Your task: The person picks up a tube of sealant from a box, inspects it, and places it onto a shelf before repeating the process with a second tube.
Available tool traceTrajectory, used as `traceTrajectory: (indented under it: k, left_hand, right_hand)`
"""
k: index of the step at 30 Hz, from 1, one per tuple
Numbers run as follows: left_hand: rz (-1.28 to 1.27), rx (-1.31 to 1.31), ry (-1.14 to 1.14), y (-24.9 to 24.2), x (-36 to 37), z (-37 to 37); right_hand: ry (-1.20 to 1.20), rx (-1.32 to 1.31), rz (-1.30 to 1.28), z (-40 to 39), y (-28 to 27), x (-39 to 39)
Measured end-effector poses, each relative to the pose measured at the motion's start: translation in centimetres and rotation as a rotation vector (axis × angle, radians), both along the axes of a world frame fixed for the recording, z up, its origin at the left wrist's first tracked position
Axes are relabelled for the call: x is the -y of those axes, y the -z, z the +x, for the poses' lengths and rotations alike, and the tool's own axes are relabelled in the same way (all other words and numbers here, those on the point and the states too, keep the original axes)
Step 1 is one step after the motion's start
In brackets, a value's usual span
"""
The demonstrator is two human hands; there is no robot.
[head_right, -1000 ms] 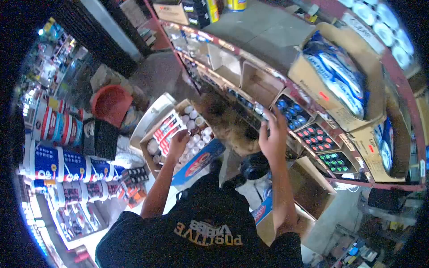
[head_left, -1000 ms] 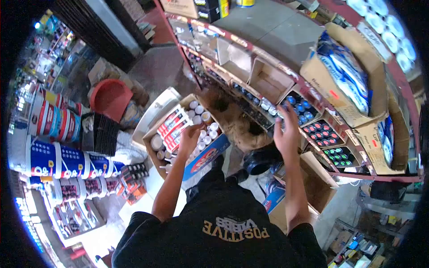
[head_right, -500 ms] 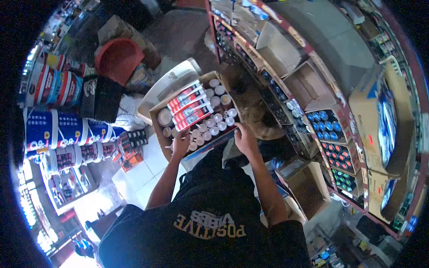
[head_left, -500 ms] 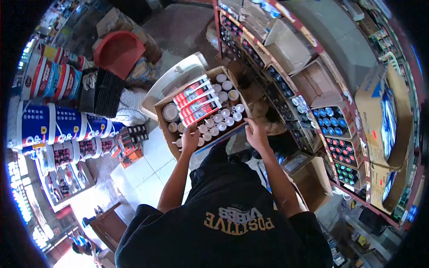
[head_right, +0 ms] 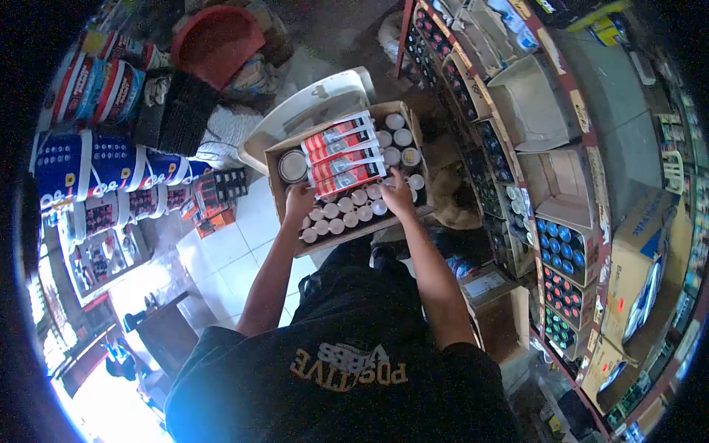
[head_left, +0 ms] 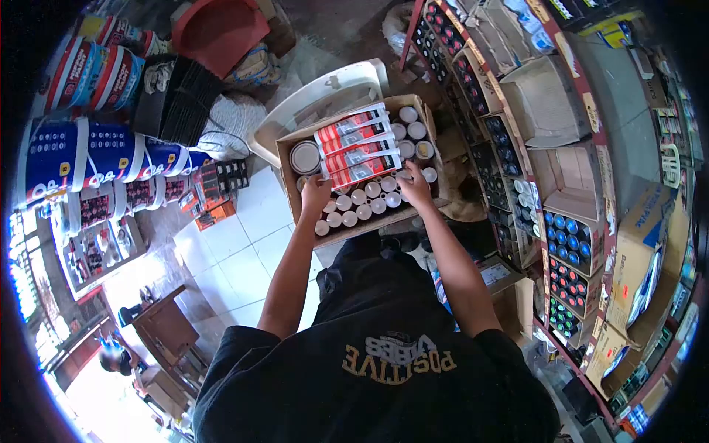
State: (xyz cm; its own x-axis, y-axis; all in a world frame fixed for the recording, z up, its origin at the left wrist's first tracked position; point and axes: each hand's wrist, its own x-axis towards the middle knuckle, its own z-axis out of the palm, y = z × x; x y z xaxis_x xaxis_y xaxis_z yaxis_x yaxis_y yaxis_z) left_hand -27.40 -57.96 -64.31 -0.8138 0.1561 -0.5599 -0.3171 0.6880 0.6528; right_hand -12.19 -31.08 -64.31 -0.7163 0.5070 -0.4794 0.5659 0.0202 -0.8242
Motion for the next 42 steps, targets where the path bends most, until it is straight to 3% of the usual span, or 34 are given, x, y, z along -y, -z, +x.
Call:
traceTrajectory:
  k: [2, 5, 8, 10, 11, 13, 18, 19, 20, 24, 29, 31, 38, 42]
  left_hand:
    - [-0.001, 0.005, -0.022, 0.4, -0.1, 0.2]
    - [-0.017, 0.01, -0.036, 0.6, -0.8, 0.1]
    - [-0.061, 0.021, -0.03, -0.8, -1.6, 0.5]
    - [-0.062, -0.034, -0.085, -4.8, -3.0, 1.1]
    - [-0.063, -0.035, -0.085, -2.8, -2.5, 1.0]
    - [0.015, 0.234, -0.087, 2.9, -1.0, 0.7]
    - [-0.043, 0.067, -0.023, 2.1, -0.3, 1.7]
    - [-0.049, 0.028, -0.001, 0.3, -0.5, 1.6]
    - [0.113, 0.111, -0.166, -1.4, -0.7, 2.4]
    - [0.206, -0.096, -0.055, -3.4, -0.1, 3.0]
    - [0.544, 0.055, -0.078, -11.7, -2.2, 3.0]
    - [0.553, 0.083, -0.066, -14.3, -3.4, 2.9]
    - [0.861, 0.157, 0.128, -20.5, -8.5, 3.8]
    - [0.86, 0.138, 0.322, -23.3, -11.5, 5.3]
  right_hand:
    - [-0.027, -0.017, 0.04, -0.6, 0.3, 0.2]
    - [0.033, -0.024, -0.007, -0.8, 7.2, 0.4]
    - [0.056, 0.012, -0.067, -1.1, 7.3, 0.3]
    - [0.061, 0.049, -0.132, -2.0, 3.4, 0.1]
    - [0.069, 0.082, -0.195, -2.4, 1.8, 0.0]
    - [0.078, 0.052, -0.219, -2.7, 1.5, 0.1]
    - [0.173, 0.037, -0.39, -2.2, 2.6, -0.6]
    - [0.175, 0.032, -0.388, -2.4, 1.7, -0.7]
    - [0.234, 0.03, -0.46, -2.2, 0.8, -0.8]
    - [0.451, -0.122, -0.633, -1.4, -3.5, 0.0]
    - [0.537, -0.268, -0.735, 1.0, -7.6, -0.7]
    - [0.578, -0.437, -0.83, 2.4, -9.5, -0.9]
    - [0.639, -0.728, -0.846, 9.3, -18.0, -1.9]
    - [0.623, -0.833, -0.821, 13.7, -20.4, -2.6]
